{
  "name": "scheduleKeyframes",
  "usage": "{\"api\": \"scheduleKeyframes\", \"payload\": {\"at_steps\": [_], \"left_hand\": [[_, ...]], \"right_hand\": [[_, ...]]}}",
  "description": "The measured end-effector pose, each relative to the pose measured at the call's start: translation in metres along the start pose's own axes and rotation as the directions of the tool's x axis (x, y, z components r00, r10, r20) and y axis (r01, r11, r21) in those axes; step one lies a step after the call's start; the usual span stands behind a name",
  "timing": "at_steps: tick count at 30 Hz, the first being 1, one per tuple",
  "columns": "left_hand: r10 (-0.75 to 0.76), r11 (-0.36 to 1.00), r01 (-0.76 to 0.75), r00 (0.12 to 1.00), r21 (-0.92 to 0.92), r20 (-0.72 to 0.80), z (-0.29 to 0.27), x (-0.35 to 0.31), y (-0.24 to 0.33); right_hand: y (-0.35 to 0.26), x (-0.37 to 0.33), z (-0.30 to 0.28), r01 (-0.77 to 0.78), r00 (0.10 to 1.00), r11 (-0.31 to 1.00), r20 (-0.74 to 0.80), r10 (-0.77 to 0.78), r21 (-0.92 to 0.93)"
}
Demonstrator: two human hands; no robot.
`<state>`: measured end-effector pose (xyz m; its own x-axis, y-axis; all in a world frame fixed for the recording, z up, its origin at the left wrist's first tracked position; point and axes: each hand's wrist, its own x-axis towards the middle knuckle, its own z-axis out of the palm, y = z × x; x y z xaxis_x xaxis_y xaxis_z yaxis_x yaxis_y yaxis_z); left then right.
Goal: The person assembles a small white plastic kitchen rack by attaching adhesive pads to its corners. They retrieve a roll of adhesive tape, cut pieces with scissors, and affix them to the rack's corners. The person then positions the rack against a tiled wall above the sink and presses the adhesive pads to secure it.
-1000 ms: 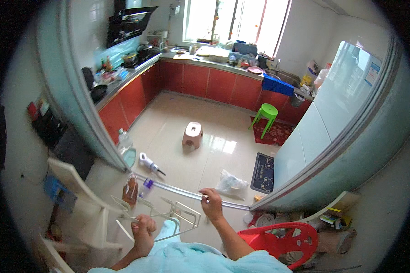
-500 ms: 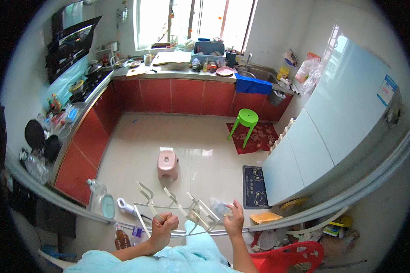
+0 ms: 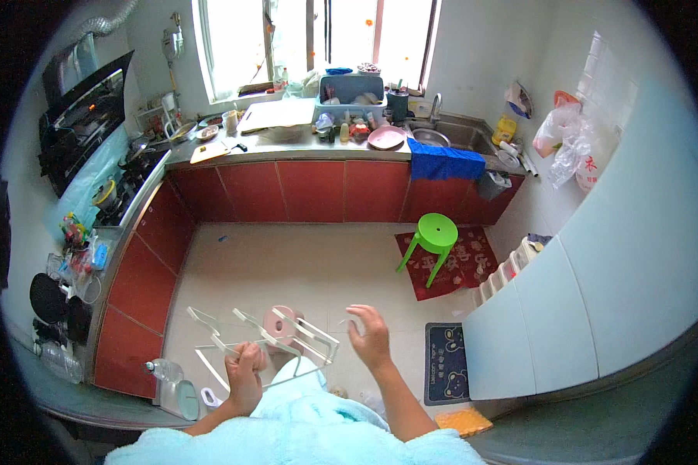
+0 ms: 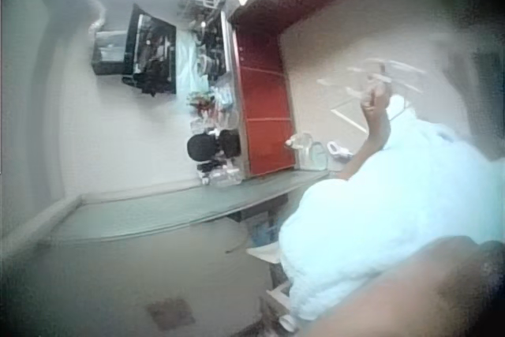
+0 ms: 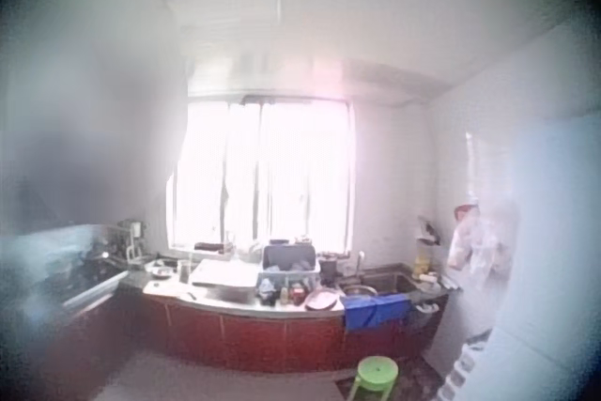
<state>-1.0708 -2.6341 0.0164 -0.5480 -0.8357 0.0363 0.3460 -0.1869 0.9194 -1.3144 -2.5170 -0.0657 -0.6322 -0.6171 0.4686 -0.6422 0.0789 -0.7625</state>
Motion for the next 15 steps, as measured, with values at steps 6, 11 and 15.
{"api": "scheduleKeyframes", "payload": {"at_steps": [6, 11, 15], "left_hand": [[-0.021, 0.999, 0.021, 1.000, 0.028, -0.002, 0.044, 0.166, -0.045], [-0.076, 0.995, 0.081, 0.994, -0.066, 0.082, 0.084, 0.323, -0.091], [-0.128, 0.989, 0.138, 0.977, -0.050, 0.173, 0.127, 0.446, -0.110]], "right_hand": [[0.058, 0.095, 0.023, -0.027, 0.999, 0.999, -0.019, 0.026, -0.042], [0.162, 0.181, 0.019, -0.297, 0.948, 0.951, -0.142, 0.284, -0.080], [0.210, 0.278, 0.015, -0.409, 0.895, 0.909, -0.229, 0.383, -0.077]]}}
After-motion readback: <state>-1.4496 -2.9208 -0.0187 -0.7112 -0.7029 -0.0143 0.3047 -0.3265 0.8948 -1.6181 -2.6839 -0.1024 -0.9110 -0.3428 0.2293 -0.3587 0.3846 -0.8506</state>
